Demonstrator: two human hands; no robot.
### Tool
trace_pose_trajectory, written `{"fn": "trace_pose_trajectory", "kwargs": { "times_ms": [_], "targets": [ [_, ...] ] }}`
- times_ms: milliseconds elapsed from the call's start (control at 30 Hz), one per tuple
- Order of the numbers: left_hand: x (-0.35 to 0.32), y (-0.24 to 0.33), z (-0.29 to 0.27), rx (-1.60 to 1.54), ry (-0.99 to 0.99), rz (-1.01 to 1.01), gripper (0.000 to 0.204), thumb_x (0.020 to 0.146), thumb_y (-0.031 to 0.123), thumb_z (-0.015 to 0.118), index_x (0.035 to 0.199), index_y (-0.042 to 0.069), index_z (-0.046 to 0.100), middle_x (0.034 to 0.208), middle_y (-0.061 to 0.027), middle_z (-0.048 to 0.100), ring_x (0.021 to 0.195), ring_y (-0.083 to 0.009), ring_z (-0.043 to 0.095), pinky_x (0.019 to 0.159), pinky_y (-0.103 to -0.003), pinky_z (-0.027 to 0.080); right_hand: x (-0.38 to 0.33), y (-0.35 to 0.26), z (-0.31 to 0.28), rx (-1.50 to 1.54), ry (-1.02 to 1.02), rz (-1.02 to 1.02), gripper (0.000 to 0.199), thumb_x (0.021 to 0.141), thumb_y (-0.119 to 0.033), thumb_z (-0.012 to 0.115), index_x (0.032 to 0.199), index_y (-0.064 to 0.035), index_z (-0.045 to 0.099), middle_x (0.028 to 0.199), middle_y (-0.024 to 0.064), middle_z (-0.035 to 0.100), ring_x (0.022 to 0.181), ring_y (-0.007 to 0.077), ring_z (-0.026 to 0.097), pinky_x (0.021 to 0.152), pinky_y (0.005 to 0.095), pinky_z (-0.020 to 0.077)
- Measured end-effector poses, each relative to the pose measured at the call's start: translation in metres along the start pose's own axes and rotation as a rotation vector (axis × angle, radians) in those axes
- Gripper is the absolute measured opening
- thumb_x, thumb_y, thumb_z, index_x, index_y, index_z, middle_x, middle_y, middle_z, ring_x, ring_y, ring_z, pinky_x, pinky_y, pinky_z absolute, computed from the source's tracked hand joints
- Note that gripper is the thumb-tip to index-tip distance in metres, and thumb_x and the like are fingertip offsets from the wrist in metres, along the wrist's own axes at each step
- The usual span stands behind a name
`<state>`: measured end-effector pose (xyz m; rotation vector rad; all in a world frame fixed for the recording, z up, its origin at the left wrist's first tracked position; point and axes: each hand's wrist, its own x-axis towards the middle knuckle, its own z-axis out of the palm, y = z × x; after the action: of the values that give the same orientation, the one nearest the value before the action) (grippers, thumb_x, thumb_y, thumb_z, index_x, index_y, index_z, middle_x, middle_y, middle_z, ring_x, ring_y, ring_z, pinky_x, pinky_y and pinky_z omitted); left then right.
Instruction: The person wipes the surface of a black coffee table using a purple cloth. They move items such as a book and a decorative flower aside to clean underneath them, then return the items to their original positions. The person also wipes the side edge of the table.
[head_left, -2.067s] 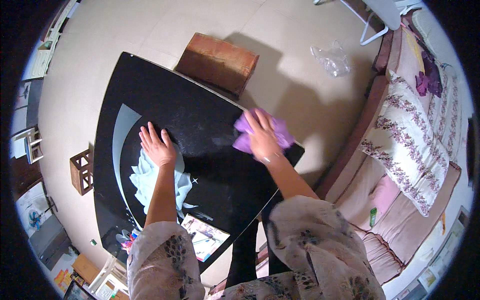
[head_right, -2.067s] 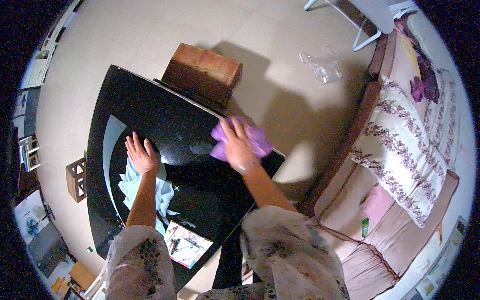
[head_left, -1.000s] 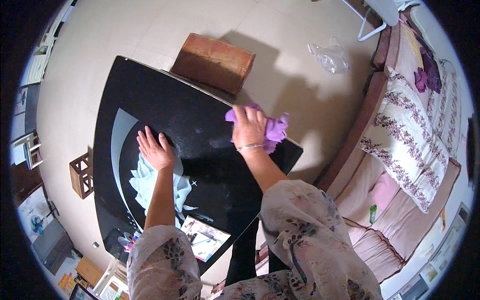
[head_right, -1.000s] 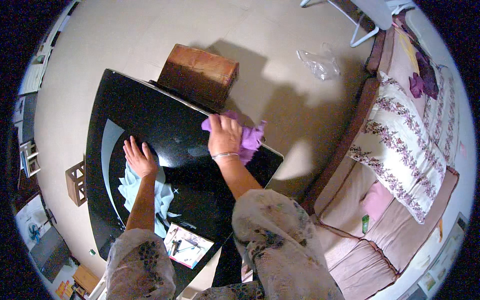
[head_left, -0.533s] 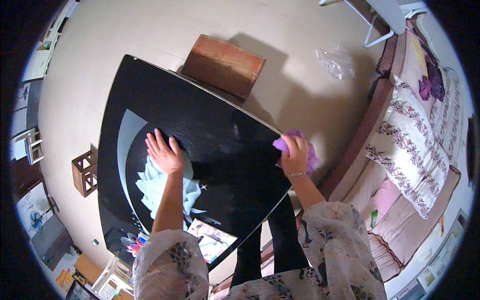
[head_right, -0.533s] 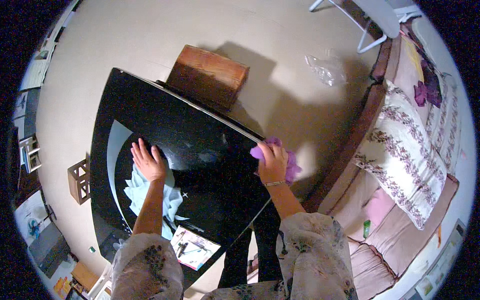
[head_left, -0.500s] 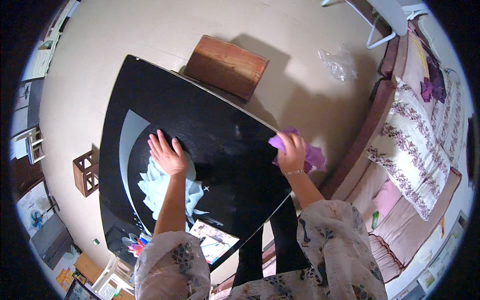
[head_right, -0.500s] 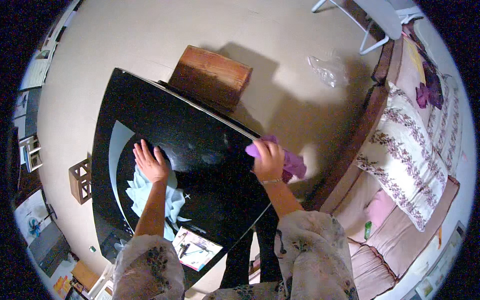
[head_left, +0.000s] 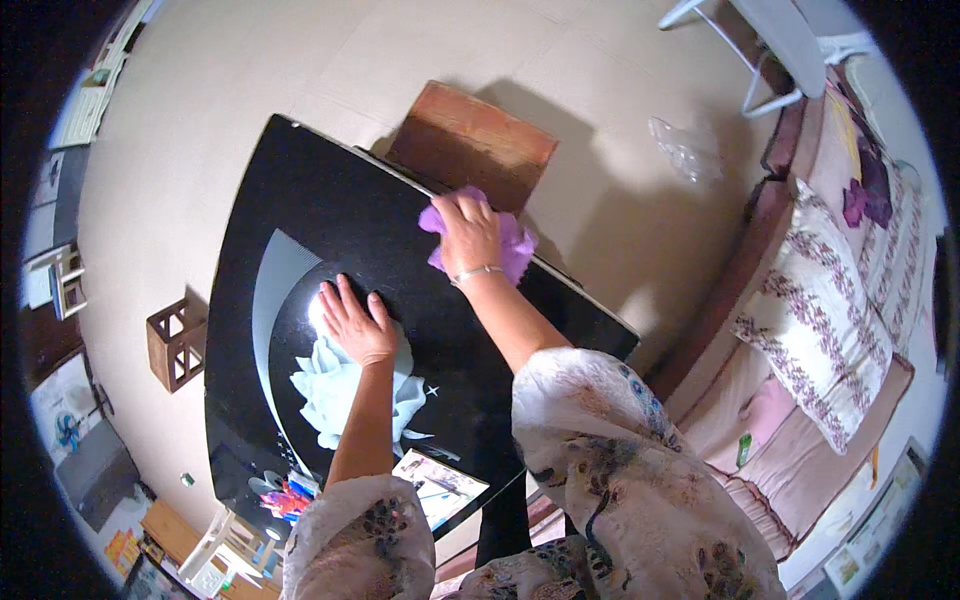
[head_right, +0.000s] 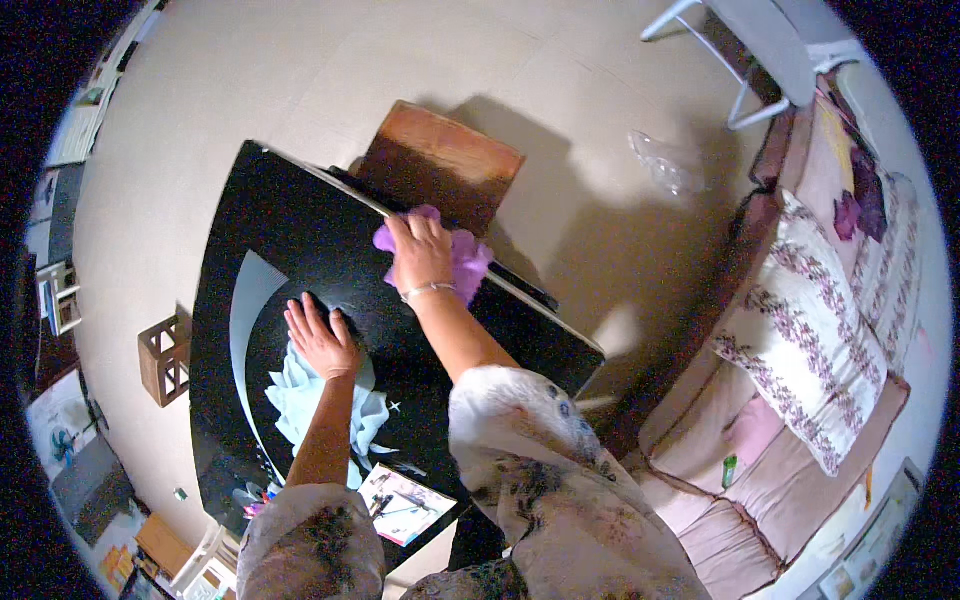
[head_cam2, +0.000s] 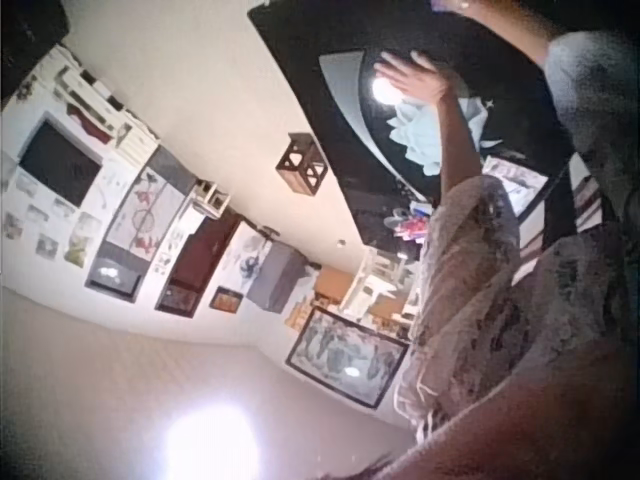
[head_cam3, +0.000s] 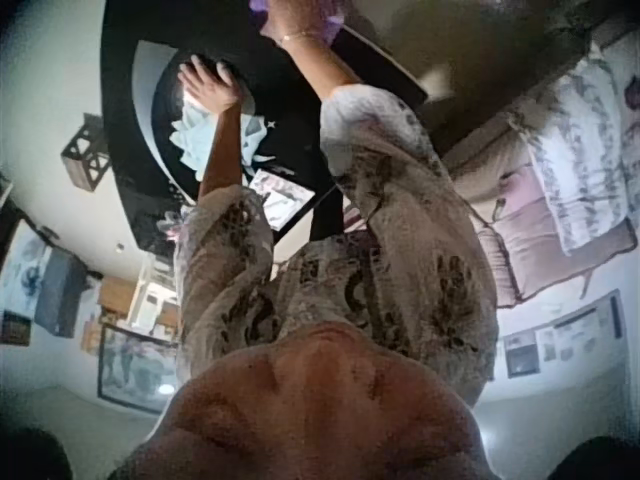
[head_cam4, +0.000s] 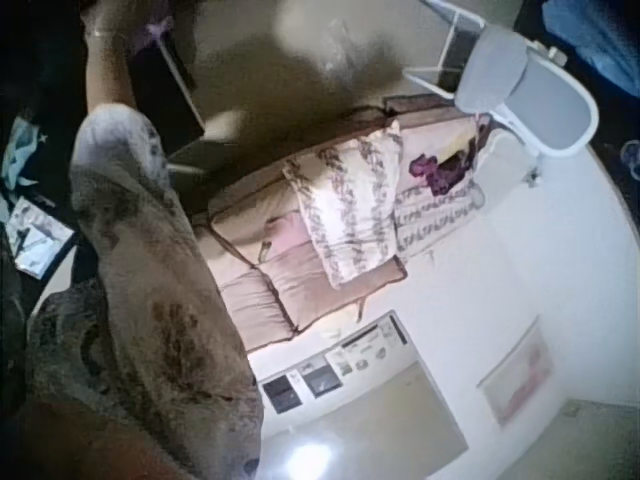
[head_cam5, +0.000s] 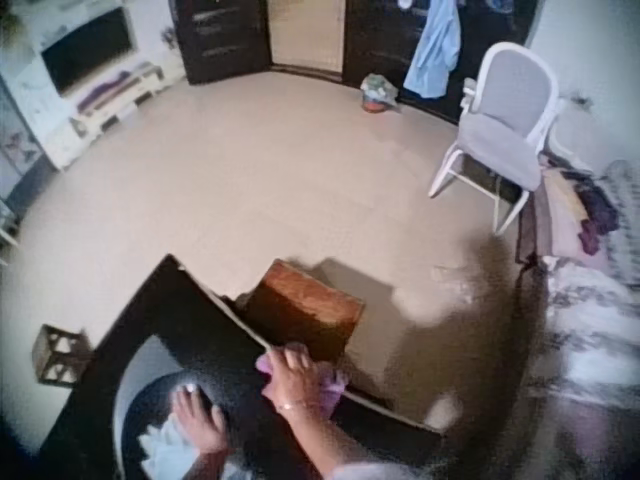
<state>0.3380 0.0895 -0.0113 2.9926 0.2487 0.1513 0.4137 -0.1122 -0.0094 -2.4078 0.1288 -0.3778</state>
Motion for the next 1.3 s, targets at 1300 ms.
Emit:
{"fn": "trace_pose_trajectory", "kwargs": {
  "times_ms": [1300],
  "targets": [
    [-0.001,-0.002,0.008,-0.005,0.02,-0.011,0.059,0.094,0.041,0.046,0.146,0.016,0.036,0.154,-0.0128,0.028,0.144,-0.0318,0.02,0.116,-0.049,0.015,-0.115,0.148,-0.256,1.556,-0.067,0.796,0.04,0.098,-0.019,0.048,0.136,-0.0055,0.044,0.128,0.0114,0.056,0.115,0.0266,0.057,0.1,0.0426,0.0447]
  ]
}}
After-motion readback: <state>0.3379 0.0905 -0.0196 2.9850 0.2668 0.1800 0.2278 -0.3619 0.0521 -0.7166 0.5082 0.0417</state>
